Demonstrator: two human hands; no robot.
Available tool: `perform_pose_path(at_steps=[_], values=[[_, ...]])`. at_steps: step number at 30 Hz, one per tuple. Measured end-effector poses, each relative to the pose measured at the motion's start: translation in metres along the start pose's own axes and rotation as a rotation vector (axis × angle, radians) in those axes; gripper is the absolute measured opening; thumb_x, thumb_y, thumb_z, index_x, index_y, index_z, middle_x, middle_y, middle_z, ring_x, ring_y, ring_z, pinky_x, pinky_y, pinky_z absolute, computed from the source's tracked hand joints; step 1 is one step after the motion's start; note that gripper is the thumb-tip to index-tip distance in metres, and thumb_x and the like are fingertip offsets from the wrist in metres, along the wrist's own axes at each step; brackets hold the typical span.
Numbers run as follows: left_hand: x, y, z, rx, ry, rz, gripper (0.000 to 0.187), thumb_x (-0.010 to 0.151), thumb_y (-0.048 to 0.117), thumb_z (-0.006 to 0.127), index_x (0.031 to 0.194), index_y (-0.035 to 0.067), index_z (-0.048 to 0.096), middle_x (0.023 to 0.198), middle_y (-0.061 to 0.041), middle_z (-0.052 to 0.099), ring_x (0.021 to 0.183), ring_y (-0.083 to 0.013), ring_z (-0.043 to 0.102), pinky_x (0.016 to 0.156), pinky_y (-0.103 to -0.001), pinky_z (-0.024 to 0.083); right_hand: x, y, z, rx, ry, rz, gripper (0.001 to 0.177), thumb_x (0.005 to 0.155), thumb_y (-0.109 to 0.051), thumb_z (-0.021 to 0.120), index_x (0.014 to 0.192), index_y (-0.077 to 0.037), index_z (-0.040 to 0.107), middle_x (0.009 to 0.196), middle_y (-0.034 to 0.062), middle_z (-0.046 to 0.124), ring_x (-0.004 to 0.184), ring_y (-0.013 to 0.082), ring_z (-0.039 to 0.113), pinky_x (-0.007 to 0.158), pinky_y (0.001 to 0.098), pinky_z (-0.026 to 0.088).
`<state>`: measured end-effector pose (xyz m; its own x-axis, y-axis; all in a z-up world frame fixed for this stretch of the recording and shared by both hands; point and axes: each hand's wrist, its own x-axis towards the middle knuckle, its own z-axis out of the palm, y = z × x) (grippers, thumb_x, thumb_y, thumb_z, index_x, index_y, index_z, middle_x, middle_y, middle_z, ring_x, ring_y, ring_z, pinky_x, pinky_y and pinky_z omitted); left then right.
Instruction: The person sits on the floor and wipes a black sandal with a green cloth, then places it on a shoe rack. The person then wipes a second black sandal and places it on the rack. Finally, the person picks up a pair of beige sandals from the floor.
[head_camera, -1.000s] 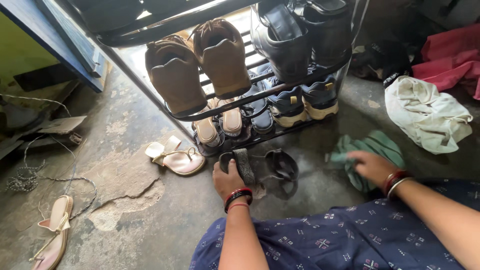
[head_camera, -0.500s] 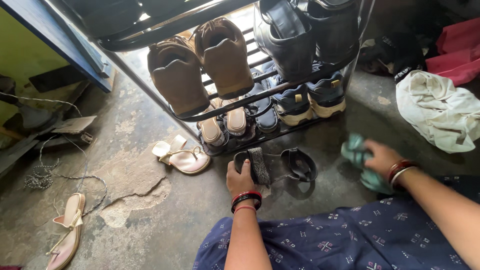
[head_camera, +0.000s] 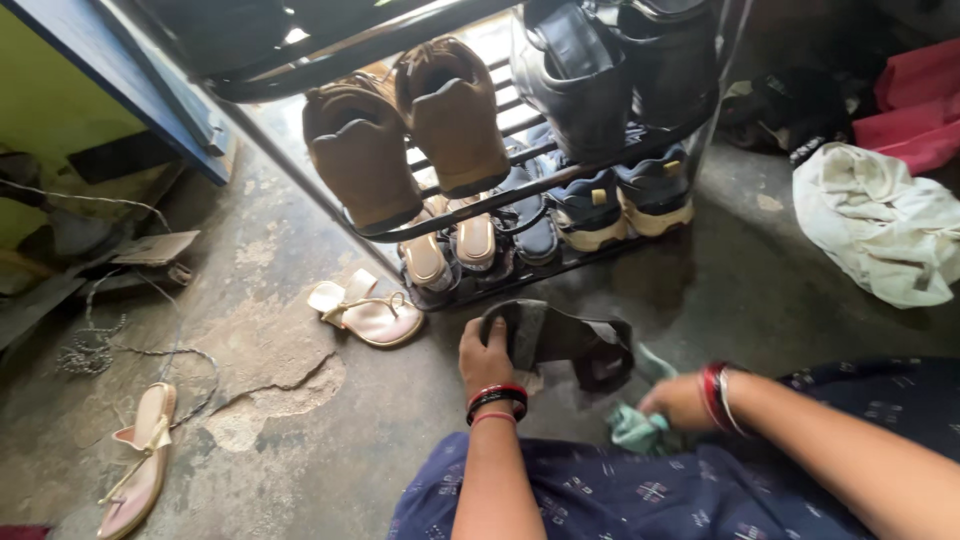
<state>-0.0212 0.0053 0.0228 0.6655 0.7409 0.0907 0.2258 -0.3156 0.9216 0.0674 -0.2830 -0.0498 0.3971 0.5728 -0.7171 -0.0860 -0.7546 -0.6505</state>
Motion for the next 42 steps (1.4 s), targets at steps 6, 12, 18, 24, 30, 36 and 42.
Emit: perform_pose_path(at_steps=[6, 12, 18, 24, 30, 36, 42], values=[[0.0, 0.001, -0.001, -0.051, -0.026, -0.123, 0.032, 0.094, 0.037, 0.063, 0.105, 0.008, 0.072, 0.088, -0.011, 0.074, 0.08, -0.0255, 0.07, 0.077, -0.038, 0.053, -0.087, -0.081, -0.035, 0.011, 0.332, -0.569, 0.049, 0.077, 0.006, 0.047, 0.119, -0.008, 0.071, 0.11, 0.0069, 0.079, 0.105, 0.0198, 0.071, 0.093, 0.0332, 0.055], [0.002, 0.005, 0.005, -0.07, -0.038, -0.161, 0.036, 0.095, 0.04, 0.063, 0.1, 0.005, 0.07, 0.083, -0.012, 0.073, 0.076, -0.0245, 0.069, 0.074, -0.038, 0.053, -0.161, -0.166, -0.025, 0.045, 1.189, -0.92, 0.034, 0.098, -0.004, 0.058, 0.132, -0.003, 0.057, 0.121, 0.0148, 0.068, 0.113, 0.0269, 0.065, 0.097, 0.039, 0.051], [0.003, -0.017, 0.012, -0.08, 0.001, 0.069, 0.039, 0.094, 0.042, 0.066, 0.103, 0.005, 0.073, 0.09, -0.013, 0.072, 0.082, -0.0249, 0.067, 0.075, -0.039, 0.051, -0.041, -0.077, 0.033, -0.707, 0.186, -0.281, 0.055, 0.08, 0.003, 0.057, 0.129, -0.018, 0.068, 0.12, 0.0115, 0.073, 0.113, 0.0279, 0.07, 0.099, 0.0384, 0.053], [0.005, -0.009, 0.01, -0.069, -0.103, -0.202, 0.045, 0.094, 0.049, 0.063, 0.098, 0.005, 0.07, 0.079, -0.01, 0.07, 0.072, -0.0215, 0.065, 0.071, -0.036, 0.052, -0.055, -0.098, -0.005, 0.143, 0.295, -0.449, 0.058, 0.079, -0.006, 0.063, 0.137, -0.012, 0.064, 0.12, 0.0147, 0.077, 0.107, 0.0273, 0.073, 0.094, 0.0375, 0.058], [-0.001, 0.03, 0.005, -0.204, -0.196, -0.29, 0.043, 0.09, 0.048, 0.066, 0.097, 0.005, 0.068, 0.078, -0.006, 0.067, 0.069, -0.017, 0.064, 0.062, -0.038, 0.054, -0.106, -0.183, -0.018, 0.012, 1.005, -0.675, 0.061, 0.09, -0.026, 0.066, 0.147, -0.015, 0.049, 0.137, 0.0162, 0.066, 0.125, 0.0296, 0.064, 0.101, 0.0384, 0.048], [-0.009, 0.019, -0.003, -0.057, -0.119, 0.049, 0.041, 0.095, 0.044, 0.064, 0.096, 0.004, 0.071, 0.081, -0.011, 0.069, 0.076, -0.021, 0.065, 0.072, -0.039, 0.053, -0.06, -0.161, 0.063, -0.513, 0.625, -0.321, 0.062, 0.086, -0.037, 0.071, 0.142, -0.024, 0.048, 0.12, 0.0126, 0.071, 0.108, 0.0334, 0.069, 0.092, 0.0437, 0.056], [-0.003, 0.02, 0.0, -0.049, -0.125, -0.075, 0.044, 0.093, 0.048, 0.065, 0.096, 0.005, 0.071, 0.079, -0.015, 0.072, 0.074, -0.027, 0.069, 0.071, -0.04, 0.054, -0.068, -0.129, 0.062, -0.56, 0.388, -0.36, 0.038, 0.084, -0.026, 0.072, 0.122, -0.023, 0.069, 0.109, 0.0101, 0.075, 0.105, 0.0293, 0.072, 0.092, 0.041, 0.055]])
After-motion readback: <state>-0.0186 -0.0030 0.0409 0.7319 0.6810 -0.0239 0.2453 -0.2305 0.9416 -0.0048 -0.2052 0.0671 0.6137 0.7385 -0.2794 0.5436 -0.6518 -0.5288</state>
